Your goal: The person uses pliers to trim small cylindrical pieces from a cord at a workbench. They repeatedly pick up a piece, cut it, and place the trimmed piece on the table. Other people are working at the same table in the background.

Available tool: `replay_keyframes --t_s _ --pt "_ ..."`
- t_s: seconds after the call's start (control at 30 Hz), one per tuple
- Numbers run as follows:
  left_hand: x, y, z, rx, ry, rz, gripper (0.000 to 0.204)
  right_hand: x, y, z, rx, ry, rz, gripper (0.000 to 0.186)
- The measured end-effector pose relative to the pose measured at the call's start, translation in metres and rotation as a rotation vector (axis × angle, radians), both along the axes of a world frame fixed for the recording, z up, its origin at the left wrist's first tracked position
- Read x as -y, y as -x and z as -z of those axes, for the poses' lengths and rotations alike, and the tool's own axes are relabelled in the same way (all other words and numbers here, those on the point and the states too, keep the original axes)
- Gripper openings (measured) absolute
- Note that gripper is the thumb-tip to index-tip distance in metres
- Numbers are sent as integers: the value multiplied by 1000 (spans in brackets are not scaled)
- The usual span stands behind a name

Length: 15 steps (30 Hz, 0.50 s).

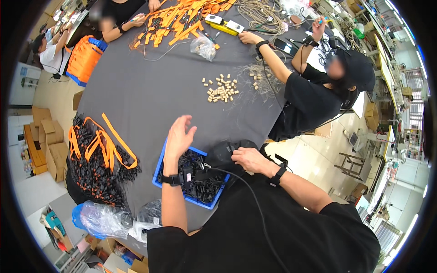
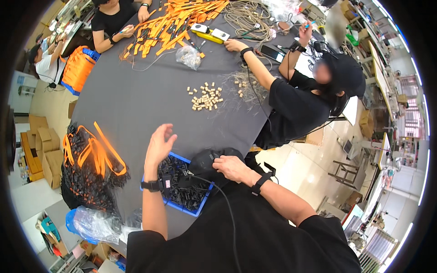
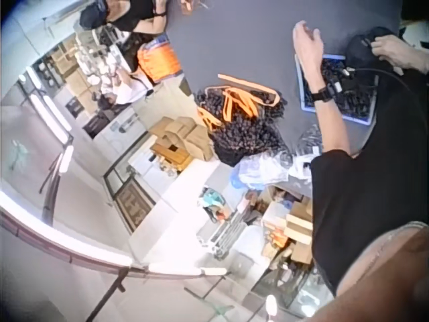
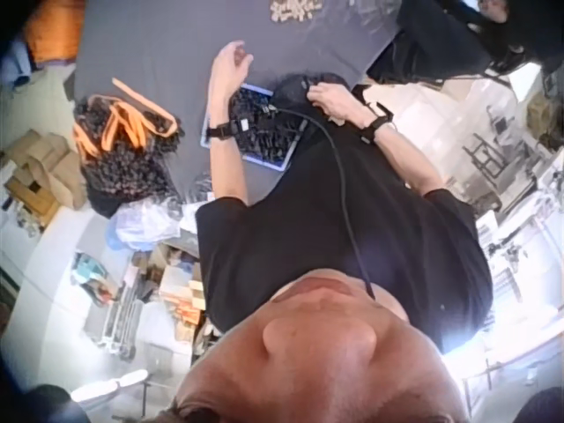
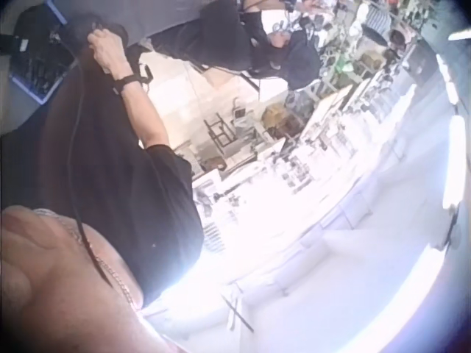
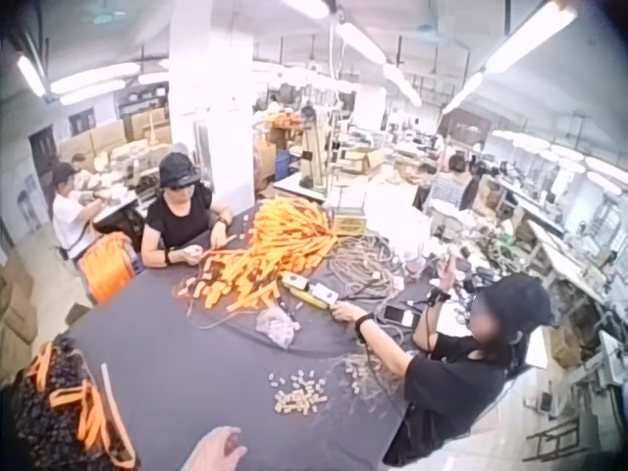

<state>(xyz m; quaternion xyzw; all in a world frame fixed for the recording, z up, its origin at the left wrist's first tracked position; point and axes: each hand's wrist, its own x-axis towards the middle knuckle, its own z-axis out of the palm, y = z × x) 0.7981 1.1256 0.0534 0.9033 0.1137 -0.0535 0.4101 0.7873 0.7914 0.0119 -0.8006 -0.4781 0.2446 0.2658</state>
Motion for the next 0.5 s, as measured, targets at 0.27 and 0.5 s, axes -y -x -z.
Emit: replay_keyframes --t_s 0.27,0.5 --pt "10 -85 90 16 -143 59 117 -3 5 13 -87 60 153 19" --pt "14 -94 174 6 -306 148 135 16 -32 24 -159 -127 597 19"
